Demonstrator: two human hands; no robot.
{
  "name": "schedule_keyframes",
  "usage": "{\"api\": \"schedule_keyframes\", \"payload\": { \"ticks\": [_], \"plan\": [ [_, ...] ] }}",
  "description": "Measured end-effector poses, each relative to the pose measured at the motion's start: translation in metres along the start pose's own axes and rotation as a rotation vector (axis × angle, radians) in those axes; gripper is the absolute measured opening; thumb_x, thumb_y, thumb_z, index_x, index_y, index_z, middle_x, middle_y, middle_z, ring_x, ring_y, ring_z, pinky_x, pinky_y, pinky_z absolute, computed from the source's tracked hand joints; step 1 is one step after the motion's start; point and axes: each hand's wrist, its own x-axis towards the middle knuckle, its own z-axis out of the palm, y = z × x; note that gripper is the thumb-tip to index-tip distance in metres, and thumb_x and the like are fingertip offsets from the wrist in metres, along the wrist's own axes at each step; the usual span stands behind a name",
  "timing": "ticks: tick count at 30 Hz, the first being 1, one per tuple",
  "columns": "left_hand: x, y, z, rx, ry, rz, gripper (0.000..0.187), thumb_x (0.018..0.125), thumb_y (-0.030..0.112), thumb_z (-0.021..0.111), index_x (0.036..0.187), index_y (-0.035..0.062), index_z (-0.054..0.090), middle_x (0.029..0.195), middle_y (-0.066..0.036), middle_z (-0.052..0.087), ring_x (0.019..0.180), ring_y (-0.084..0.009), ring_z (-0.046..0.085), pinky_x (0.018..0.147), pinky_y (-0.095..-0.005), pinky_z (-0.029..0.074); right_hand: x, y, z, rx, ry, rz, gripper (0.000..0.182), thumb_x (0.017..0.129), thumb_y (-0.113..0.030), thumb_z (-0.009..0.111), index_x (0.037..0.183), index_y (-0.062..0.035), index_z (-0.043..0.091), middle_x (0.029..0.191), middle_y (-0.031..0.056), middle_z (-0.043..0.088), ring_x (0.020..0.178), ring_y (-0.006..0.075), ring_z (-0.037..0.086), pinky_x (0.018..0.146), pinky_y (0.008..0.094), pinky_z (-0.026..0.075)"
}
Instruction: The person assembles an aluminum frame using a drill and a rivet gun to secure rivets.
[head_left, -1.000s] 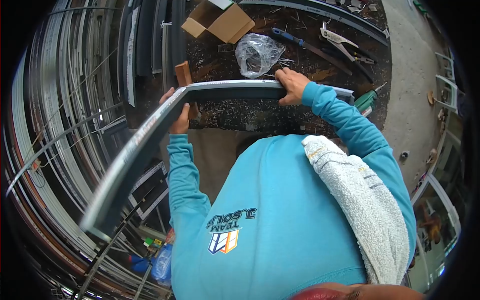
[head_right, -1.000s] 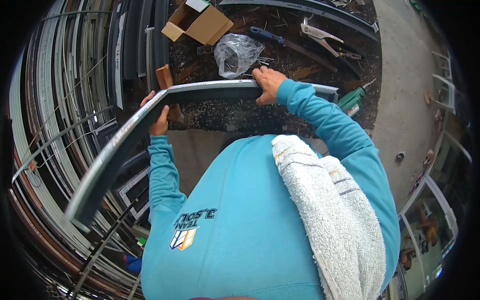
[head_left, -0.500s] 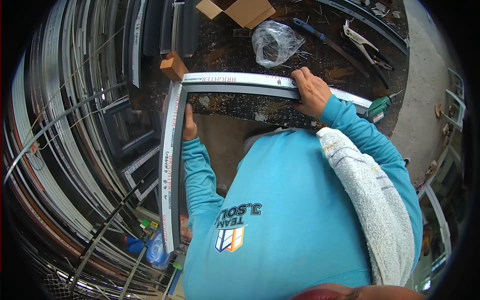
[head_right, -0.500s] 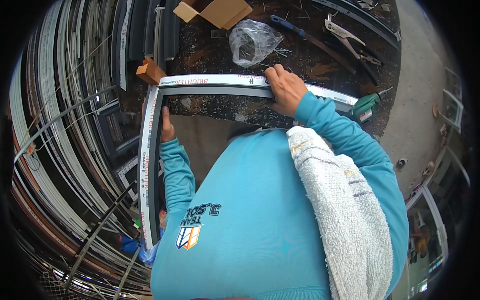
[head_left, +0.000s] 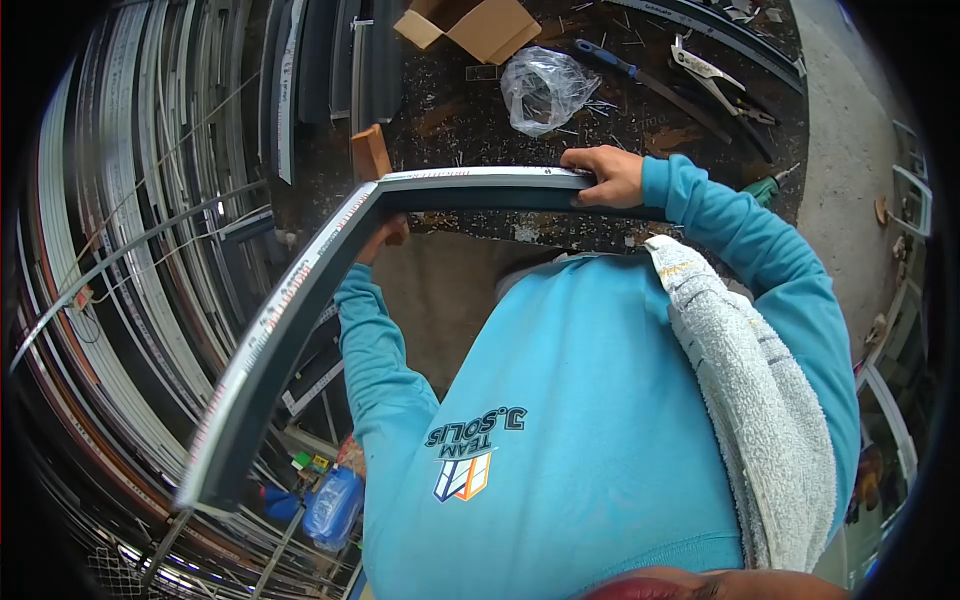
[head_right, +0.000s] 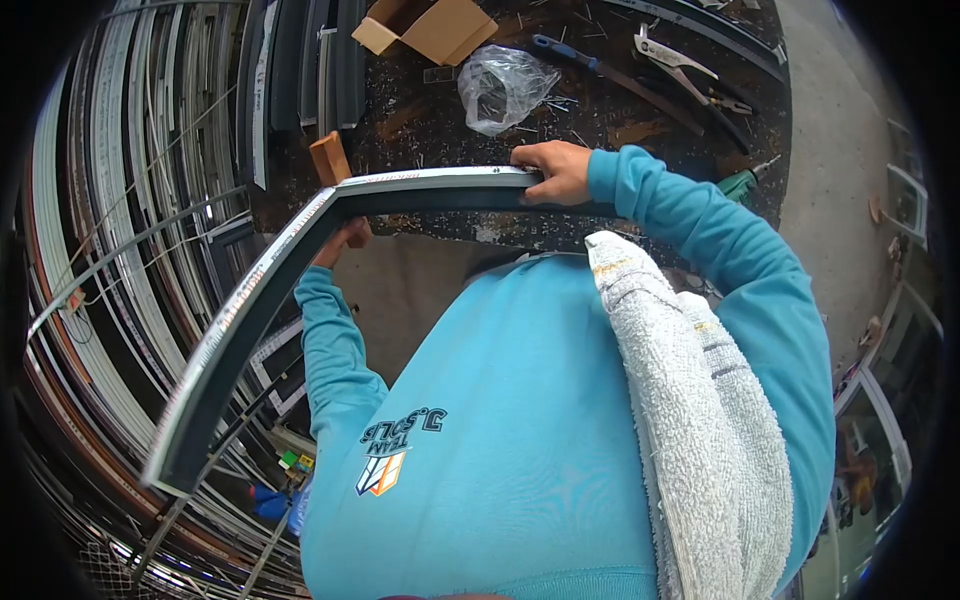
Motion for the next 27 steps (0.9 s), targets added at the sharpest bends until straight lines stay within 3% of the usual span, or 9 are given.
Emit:
{"api": "schedule_keyframes", "payload": {
  "ticks": [5, 9, 13, 16, 17, 21, 24, 26, 27],
  "plan": [
    [0.008, -0.043, -0.006, -0.535, -0.304, -0.195, 0.035, 0.080, 0.016, 0.076, 0.110, 0.0035, 0.064, 0.102, -0.007, 0.067, 0.091, -0.0162, 0.064, 0.084, -0.0332, 0.051, -0.004, 0.018, 0.000, 0.318, -0.157, 0.034, 0.031, 0.081, -0.018, 0.068, 0.105, 0.0002, 0.062, 0.089, 0.0090, 0.065, 0.083, 0.0151, 0.057, 0.078, 0.0322, 0.044],
    [0.016, -0.034, -0.001, -0.774, -0.259, -0.299, 0.025, 0.080, 0.013, 0.074, 0.103, 0.0044, 0.066, 0.100, -0.009, 0.068, 0.085, -0.0164, 0.065, 0.074, -0.0317, 0.052, -0.010, 0.011, 0.001, 0.331, -0.130, 0.084, 0.031, 0.081, -0.021, 0.068, 0.104, -0.0006, 0.064, 0.088, 0.0070, 0.065, 0.083, 0.0149, 0.058, 0.079, 0.0319, 0.045],
    [0.024, 0.001, 0.029, 0.387, 0.285, 0.120, 0.022, 0.079, 0.018, 0.074, 0.092, 0.0025, 0.067, 0.090, -0.013, 0.069, 0.077, -0.0266, 0.067, 0.070, -0.0386, 0.053, -0.014, 0.017, 0.010, 0.295, -0.049, 0.105, 0.032, 0.081, -0.022, 0.068, 0.105, -0.0012, 0.064, 0.089, 0.0063, 0.065, 0.084, 0.0139, 0.058, 0.080, 0.0315, 0.045],
    [0.044, -0.030, 0.045, 0.352, 0.405, 0.281, 0.023, 0.075, 0.017, 0.076, 0.090, 0.0020, 0.066, 0.087, -0.015, 0.068, 0.072, -0.0307, 0.066, 0.069, -0.0386, 0.053, -0.025, 0.019, 0.012, 0.329, -0.024, 0.114, 0.034, 0.081, -0.022, 0.068, 0.107, -0.0015, 0.064, 0.091, 0.0065, 0.065, 0.086, 0.0141, 0.058, 0.081, 0.0314, 0.044],
    [0.051, -0.042, 0.048, 0.288, 0.373, 0.338, 0.021, 0.081, 0.020, 0.073, 0.090, 0.0022, 0.066, 0.088, -0.013, 0.068, 0.069, -0.0271, 0.066, 0.068, -0.0376, 0.053, -0.029, 0.017, 0.013, 0.351, -0.023, 0.119, 0.034, 0.080, -0.022, 0.068, 0.108, -0.0016, 0.064, 0.092, 0.0066, 0.065, 0.087, 0.0143, 0.058, 0.082, 0.0314, 0.044],
    [0.053, -0.028, 0.048, -0.720, -0.209, -0.156, 0.022, 0.091, 0.023, 0.066, 0.095, 0.0010, 0.066, 0.092, -0.005, 0.067, 0.072, -0.0194, 0.066, 0.064, -0.0291, 0.052, -0.047, 0.013, 0.020, 0.351, 0.023, 0.093, 0.039, 0.079, -0.021, 0.069, 0.113, -0.0021, 0.063, 0.096, 0.0077, 0.066, 0.091, 0.0157, 0.058, 0.085, 0.0315, 0.044],
    [0.054, -0.036, 0.054, -0.612, -0.159, -0.027, 0.025, 0.092, 0.024, 0.063, 0.097, -0.0001, 0.066, 0.089, -0.006, 0.068, 0.075, -0.0189, 0.067, 0.066, -0.0287, 0.053, -0.057, -0.006, 0.023, 0.381, 0.163, 0.076, 0.043, 0.079, -0.019, 0.069, 0.118, -0.0024, 0.061, 0.098, 0.0082, 0.065, 0.093, 0.0159, 0.058, 0.087, 0.0310, 0.043],
    [0.043, -0.036, 0.060, 0.242, 0.175, 0.179, 0.032, 0.085, 0.031, 0.067, 0.091, 0.0003, 0.066, 0.092, -0.014, 0.070, 0.079, -0.0318, 0.069, 0.074, -0.0401, 0.055, -0.061, -0.015, 0.032, 0.356, 0.434, 0.026, 0.045, 0.080, -0.018, 0.069, 0.121, -0.0027, 0.059, 0.099, 0.0075, 0.064, 0.094, 0.0152, 0.058, 0.087, 0.0299, 0.043],
    [0.037, -0.043, 0.068, 0.294, 0.222, 0.192, 0.035, 0.084, 0.034, 0.067, 0.094, 0.0006, 0.066, 0.094, -0.016, 0.069, 0.082, -0.0354, 0.067, 0.077, -0.0426, 0.054, -0.058, -0.022, 0.023, 0.494, 0.390, -0.077, 0.042, 0.081, -0.015, 0.069, 0.120, -0.0031, 0.058, 0.099, 0.0050, 0.063, 0.094, 0.0125, 0.057, 0.086, 0.0270, 0.043]
  ]
}}
